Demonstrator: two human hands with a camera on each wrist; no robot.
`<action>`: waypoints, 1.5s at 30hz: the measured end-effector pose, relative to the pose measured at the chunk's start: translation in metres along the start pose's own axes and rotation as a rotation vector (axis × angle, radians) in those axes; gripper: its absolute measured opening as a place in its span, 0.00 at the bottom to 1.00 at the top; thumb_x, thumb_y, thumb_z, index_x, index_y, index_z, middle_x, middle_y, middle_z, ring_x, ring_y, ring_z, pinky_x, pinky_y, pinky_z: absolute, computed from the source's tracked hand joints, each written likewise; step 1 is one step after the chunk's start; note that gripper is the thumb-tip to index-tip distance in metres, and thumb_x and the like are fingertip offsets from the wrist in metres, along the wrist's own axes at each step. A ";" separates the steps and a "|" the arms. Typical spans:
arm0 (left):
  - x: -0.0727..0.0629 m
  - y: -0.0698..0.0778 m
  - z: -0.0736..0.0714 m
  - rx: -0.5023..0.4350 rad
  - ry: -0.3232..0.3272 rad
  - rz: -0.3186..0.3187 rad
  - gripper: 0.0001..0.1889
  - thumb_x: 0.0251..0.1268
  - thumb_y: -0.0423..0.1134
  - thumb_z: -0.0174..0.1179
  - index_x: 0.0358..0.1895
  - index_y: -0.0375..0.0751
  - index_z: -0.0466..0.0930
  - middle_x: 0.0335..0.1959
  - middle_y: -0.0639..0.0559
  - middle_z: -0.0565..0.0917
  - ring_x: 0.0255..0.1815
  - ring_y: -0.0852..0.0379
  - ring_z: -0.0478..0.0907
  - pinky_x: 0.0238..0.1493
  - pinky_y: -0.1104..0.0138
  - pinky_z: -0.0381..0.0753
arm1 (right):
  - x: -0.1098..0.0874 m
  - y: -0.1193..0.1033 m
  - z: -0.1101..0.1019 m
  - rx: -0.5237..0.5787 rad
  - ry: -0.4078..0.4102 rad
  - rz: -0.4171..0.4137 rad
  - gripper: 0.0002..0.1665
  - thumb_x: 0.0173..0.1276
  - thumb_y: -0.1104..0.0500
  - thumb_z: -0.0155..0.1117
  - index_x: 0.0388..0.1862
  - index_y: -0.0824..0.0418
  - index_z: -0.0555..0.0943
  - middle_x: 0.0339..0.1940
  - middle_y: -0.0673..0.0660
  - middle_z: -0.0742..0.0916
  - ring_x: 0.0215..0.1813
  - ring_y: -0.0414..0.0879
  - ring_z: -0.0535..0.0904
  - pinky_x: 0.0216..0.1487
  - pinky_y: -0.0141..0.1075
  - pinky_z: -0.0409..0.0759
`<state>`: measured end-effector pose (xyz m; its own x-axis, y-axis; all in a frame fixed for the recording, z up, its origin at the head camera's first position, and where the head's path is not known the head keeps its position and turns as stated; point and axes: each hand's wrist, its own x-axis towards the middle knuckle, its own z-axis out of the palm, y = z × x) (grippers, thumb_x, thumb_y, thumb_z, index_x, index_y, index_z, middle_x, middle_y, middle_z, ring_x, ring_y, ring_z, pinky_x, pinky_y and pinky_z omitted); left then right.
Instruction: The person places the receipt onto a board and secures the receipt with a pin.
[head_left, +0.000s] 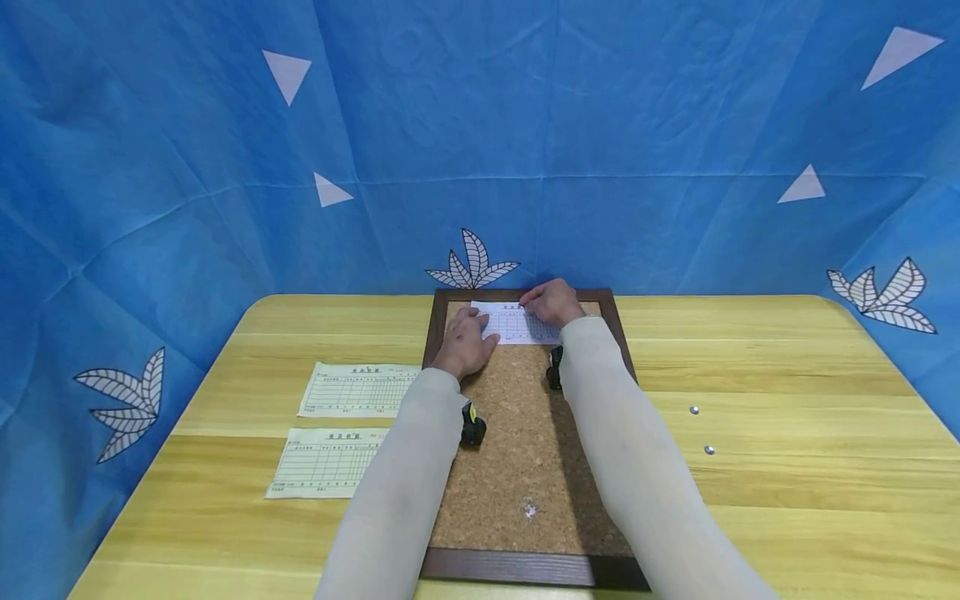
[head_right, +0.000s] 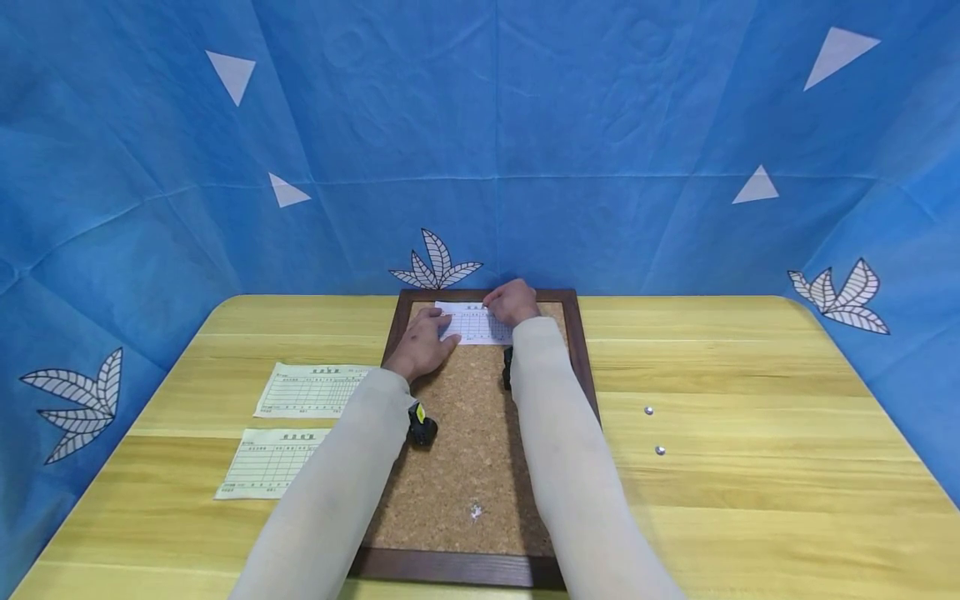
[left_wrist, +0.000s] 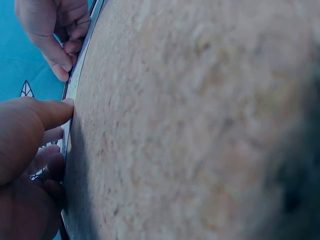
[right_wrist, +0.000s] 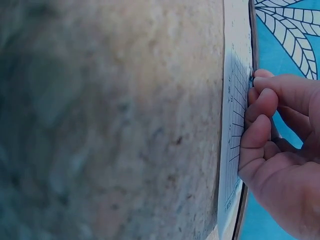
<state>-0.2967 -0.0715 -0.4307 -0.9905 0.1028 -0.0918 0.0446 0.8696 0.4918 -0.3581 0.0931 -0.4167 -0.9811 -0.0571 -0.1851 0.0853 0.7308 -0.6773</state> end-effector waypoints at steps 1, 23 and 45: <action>0.000 0.000 0.000 0.000 0.000 0.001 0.27 0.78 0.44 0.54 0.73 0.37 0.66 0.77 0.44 0.60 0.77 0.46 0.55 0.75 0.56 0.57 | 0.000 0.000 0.000 0.006 0.001 0.002 0.15 0.72 0.65 0.54 0.49 0.64 0.87 0.58 0.62 0.83 0.58 0.53 0.74 0.62 0.45 0.72; -0.001 -0.001 0.001 -0.013 0.004 -0.002 0.27 0.77 0.44 0.55 0.73 0.37 0.67 0.77 0.44 0.60 0.77 0.46 0.56 0.74 0.55 0.58 | -0.001 -0.001 0.002 0.014 0.005 0.026 0.15 0.72 0.64 0.55 0.48 0.63 0.88 0.59 0.61 0.83 0.56 0.53 0.74 0.61 0.44 0.73; 0.000 0.000 0.000 -0.010 0.005 -0.002 0.27 0.78 0.44 0.54 0.73 0.37 0.67 0.77 0.45 0.60 0.77 0.46 0.56 0.74 0.56 0.58 | -0.002 -0.003 -0.002 0.004 0.008 0.018 0.15 0.72 0.65 0.56 0.50 0.63 0.88 0.60 0.62 0.83 0.63 0.56 0.73 0.63 0.45 0.72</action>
<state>-0.2965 -0.0711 -0.4308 -0.9912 0.0987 -0.0886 0.0414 0.8649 0.5003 -0.3568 0.0929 -0.4128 -0.9807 -0.0385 -0.1915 0.1035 0.7290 -0.6766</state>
